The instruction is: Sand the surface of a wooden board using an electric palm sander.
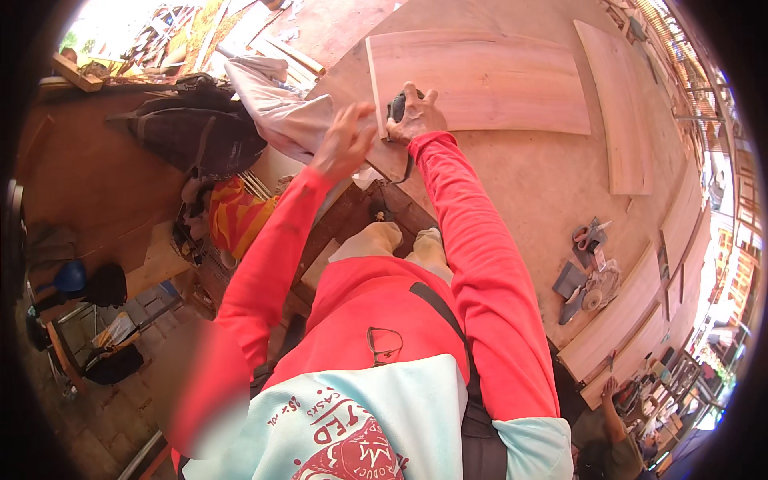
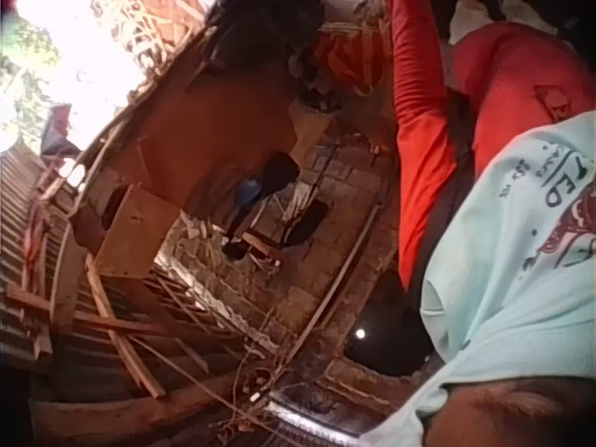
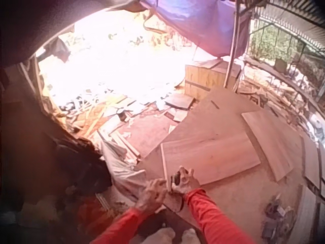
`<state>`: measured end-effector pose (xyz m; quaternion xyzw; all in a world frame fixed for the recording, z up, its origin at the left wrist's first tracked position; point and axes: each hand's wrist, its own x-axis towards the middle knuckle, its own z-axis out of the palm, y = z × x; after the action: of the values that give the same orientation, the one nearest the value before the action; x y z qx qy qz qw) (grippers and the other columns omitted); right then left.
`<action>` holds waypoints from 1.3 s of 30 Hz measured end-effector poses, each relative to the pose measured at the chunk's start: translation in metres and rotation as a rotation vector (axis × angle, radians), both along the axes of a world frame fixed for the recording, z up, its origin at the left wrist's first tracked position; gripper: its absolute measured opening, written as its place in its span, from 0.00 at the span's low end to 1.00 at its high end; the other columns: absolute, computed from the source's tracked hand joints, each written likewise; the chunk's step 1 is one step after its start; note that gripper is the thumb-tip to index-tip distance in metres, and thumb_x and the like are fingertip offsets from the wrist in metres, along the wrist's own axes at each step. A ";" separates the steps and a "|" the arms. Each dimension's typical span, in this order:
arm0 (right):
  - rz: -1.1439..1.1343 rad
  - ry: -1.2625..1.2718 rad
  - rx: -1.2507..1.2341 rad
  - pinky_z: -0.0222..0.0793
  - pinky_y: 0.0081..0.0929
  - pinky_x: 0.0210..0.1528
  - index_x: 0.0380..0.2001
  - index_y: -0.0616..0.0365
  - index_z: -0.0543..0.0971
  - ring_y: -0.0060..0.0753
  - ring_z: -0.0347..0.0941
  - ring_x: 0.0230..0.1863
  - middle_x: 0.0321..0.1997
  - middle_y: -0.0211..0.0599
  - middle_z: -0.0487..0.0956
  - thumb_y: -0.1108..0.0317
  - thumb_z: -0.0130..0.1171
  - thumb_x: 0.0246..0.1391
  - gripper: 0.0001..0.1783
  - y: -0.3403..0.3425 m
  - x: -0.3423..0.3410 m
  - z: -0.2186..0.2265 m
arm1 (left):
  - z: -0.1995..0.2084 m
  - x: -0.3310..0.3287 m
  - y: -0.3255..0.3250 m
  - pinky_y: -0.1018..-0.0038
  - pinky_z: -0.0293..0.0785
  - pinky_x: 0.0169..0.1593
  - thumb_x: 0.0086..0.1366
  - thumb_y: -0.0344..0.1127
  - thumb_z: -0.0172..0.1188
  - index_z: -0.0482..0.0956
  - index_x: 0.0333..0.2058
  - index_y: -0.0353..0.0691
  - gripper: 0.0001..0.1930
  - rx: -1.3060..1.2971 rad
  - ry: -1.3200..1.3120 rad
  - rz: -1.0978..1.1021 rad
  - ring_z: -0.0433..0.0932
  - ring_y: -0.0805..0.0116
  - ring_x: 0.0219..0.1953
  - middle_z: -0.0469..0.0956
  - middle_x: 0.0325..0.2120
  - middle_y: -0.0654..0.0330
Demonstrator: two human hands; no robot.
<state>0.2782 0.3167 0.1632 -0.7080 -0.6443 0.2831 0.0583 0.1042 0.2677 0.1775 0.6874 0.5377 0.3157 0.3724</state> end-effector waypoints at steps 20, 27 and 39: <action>0.006 -0.202 0.298 0.79 0.48 0.43 0.56 0.41 0.68 0.61 0.80 0.43 0.51 0.55 0.70 0.49 0.66 0.44 0.34 0.006 0.028 -0.019 | -0.205 -0.219 -0.345 0.67 0.77 0.19 0.68 0.34 0.56 0.75 0.43 0.36 0.10 -1.089 0.019 0.765 0.81 0.62 0.19 0.79 0.28 0.53; -0.004 -0.188 0.301 0.79 0.49 0.39 0.54 0.40 0.69 0.59 0.80 0.41 0.50 0.53 0.71 0.48 0.67 0.44 0.34 0.005 0.029 -0.023 | -0.193 -0.207 -0.328 0.64 0.82 0.25 0.69 0.32 0.55 0.75 0.45 0.37 0.09 -1.057 -0.039 0.832 0.81 0.60 0.25 0.77 0.34 0.57; 0.130 -0.083 0.251 0.80 0.49 0.36 0.51 0.40 0.69 0.58 0.81 0.37 0.51 0.51 0.69 0.49 0.68 0.42 0.32 -0.001 -0.004 -0.010 | -0.160 -0.150 -0.264 0.67 0.85 0.30 0.70 0.34 0.54 0.74 0.49 0.34 0.13 -0.966 -0.020 0.653 0.85 0.60 0.30 0.80 0.40 0.52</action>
<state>0.2739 0.3156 0.1532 -0.6628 -0.7212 0.1739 0.1014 -0.0457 0.0038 0.0173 0.2353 0.8012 0.1393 0.5322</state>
